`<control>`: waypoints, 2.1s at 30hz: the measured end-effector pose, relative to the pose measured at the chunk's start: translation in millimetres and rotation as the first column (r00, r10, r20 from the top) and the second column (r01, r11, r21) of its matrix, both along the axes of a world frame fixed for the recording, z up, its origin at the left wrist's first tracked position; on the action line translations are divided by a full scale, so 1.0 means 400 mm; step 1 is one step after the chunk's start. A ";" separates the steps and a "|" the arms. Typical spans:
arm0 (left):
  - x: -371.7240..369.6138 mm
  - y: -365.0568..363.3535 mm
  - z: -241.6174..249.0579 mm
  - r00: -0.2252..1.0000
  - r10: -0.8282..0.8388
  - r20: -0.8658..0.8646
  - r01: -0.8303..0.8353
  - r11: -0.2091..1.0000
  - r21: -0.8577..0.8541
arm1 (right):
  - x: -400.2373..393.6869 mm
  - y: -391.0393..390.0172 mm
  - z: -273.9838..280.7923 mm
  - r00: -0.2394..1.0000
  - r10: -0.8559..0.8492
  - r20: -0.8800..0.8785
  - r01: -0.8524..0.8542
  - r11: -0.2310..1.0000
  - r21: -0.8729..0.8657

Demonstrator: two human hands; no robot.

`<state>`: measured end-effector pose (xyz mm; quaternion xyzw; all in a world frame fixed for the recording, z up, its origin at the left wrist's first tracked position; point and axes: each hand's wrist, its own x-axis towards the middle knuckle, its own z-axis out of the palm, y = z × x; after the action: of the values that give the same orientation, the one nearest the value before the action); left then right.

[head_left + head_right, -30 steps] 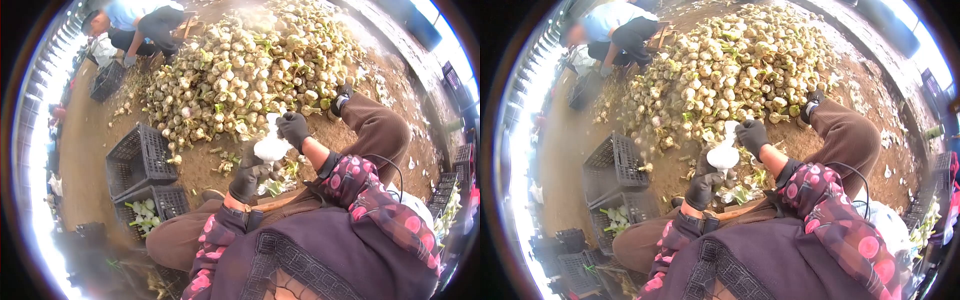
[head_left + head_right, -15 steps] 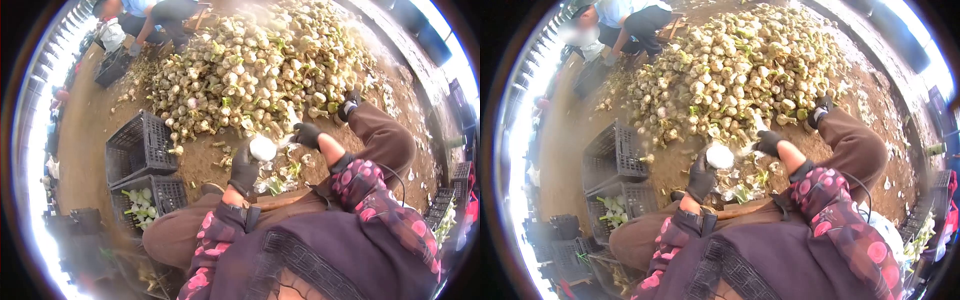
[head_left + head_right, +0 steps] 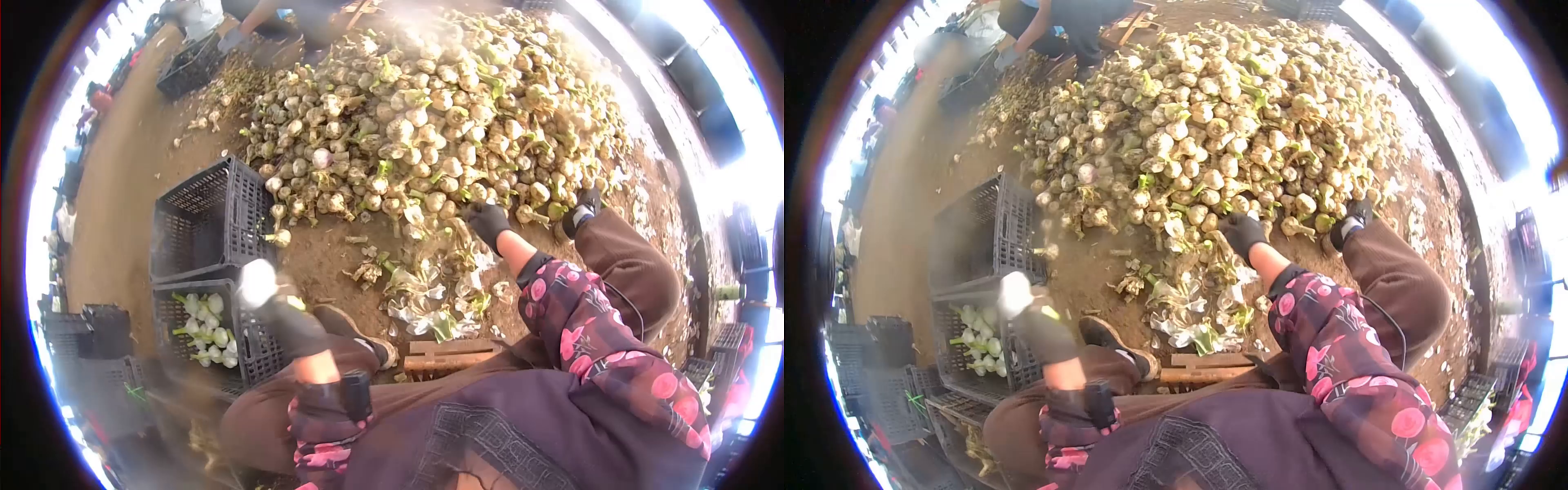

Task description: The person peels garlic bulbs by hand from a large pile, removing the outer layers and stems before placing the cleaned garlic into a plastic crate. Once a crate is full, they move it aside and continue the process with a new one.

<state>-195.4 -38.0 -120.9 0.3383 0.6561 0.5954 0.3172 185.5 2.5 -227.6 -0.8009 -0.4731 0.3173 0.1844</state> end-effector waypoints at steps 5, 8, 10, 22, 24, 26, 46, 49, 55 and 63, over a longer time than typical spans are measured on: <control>-0.030 0.020 -0.056 0.845 0.225 0.485 -0.281 0.959 0.045 | -0.135 0.282 0.109 0.989 0.042 0.143 -0.118 0.805 0.582; 0.071 0.026 0.011 0.958 0.086 0.273 -0.081 0.996 -0.027 | -0.195 0.399 0.125 0.902 0.159 0.403 -0.321 0.870 0.375; 0.109 0.027 0.022 0.980 -0.056 0.191 0.063 0.998 -0.029 | -0.199 0.439 0.121 0.881 0.191 0.432 -0.337 0.896 0.291; 0.284 -0.019 -0.012 0.541 -0.803 0.252 0.799 0.584 0.146 | -0.230 -0.059 0.373 0.413 0.431 -0.802 -0.226 0.902 0.368; 0.318 -0.036 0.033 0.142 -0.622 0.770 0.609 0.668 0.428 | -0.215 -0.089 0.375 0.447 0.465 -0.764 0.018 0.850 0.527; 0.325 -0.046 0.065 -0.112 -0.545 0.831 0.671 0.575 0.468 | -0.189 -0.125 0.392 0.376 0.525 -0.764 -0.081 0.840 0.537; 0.352 -0.055 0.109 0.161 -0.754 0.637 0.852 0.432 0.296 | -0.170 -0.271 0.446 0.878 0.444 0.178 -0.431 0.572 0.697; 0.360 -0.043 0.089 0.153 -0.697 0.701 0.860 0.444 0.253 | -0.167 -0.270 0.439 0.881 0.428 0.204 -0.437 0.566 0.699; 0.373 -0.034 0.041 0.490 -0.837 0.245 0.865 0.502 -0.013 | -0.152 -0.278 0.340 0.836 0.361 0.414 -0.545 0.637 0.545; 0.406 -0.100 0.154 0.145 -0.667 0.731 0.802 0.512 0.308 | -0.130 -0.291 0.374 -0.081 0.154 -0.985 0.155 0.978 0.140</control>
<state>-33.0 -77.9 -59.2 0.2912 0.2370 0.3898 0.8409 133.7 -113.9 -77.8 -0.2839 -0.2145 0.7515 0.5555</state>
